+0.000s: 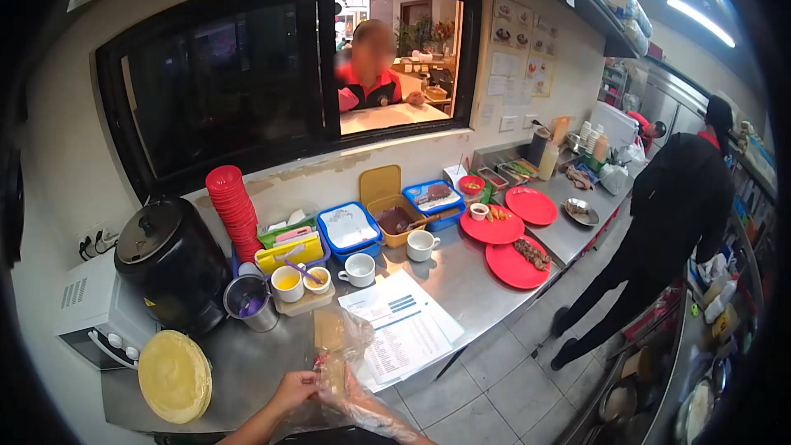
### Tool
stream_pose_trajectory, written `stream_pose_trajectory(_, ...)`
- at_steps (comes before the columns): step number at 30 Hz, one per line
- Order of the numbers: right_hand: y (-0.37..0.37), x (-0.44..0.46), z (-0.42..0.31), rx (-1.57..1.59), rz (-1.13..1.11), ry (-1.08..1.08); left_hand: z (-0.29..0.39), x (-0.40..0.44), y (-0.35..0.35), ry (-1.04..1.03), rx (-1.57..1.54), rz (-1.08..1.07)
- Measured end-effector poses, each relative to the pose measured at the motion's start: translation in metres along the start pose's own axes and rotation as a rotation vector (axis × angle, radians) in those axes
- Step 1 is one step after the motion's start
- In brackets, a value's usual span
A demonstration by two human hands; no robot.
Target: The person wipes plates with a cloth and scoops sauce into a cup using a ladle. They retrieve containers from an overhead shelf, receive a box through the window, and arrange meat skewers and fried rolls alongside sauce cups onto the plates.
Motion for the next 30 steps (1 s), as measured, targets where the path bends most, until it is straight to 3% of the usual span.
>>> stream_pose_trajectory(4,-0.003,-0.003,-0.005,0.088,0.033,0.011,-0.018,-0.002,-0.004,0.046,-0.233,-0.090)
stream_pose_trajectory(6,-0.004,-0.003,-0.011,0.111,0.034,0.039,-0.015,-0.005,-0.003,0.218,-0.252,-0.110)
stream_pose_trajectory(13,-0.011,0.003,-0.012,0.130,0.012,0.165,-0.073,0.014,0.001,0.174,-0.403,-0.169)
stream_pose_trajectory(15,-0.003,0.003,0.017,0.187,0.119,-0.118,-0.072,0.016,-0.003,0.119,-0.469,-0.171)
stream_pose_trajectory(16,0.001,0.004,0.021,0.180,0.116,-0.102,-0.069,0.017,-0.004,0.102,-0.465,-0.172)
stream_pose_trajectory(18,0.006,0.002,0.011,0.202,0.041,-0.105,-0.054,0.013,-0.006,-0.075,-0.092,-0.068)
stream_pose_trajectory(19,0.011,0.000,0.013,0.198,0.040,-0.102,-0.046,0.007,-0.008,-0.080,-0.093,-0.068)
stream_pose_trajectory(21,0.026,0.002,0.023,-0.102,0.136,-0.070,-0.007,-0.003,-0.008,-0.084,0.359,0.091)
stream_pose_trajectory(24,0.039,-0.006,0.040,-0.095,0.201,-0.048,0.037,-0.022,-0.014,-0.227,0.577,0.066)
stream_pose_trajectory(27,0.032,-0.007,0.025,-0.051,0.218,-0.029,0.064,-0.029,-0.024,-0.284,0.641,0.103)
stream_pose_trajectory(30,0.026,-0.007,0.018,-0.036,0.264,-0.003,0.077,-0.033,-0.030,-0.281,0.513,0.112)
Point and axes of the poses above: each hand's wrist, its own x-axis towards the middle knuckle, its own y-axis out of the back of the hand, z = x × y, the point moved 1 cm from there along x, towards the middle knuckle, and after that the axes turned 9 degrees about x, right-handed, at the moved point
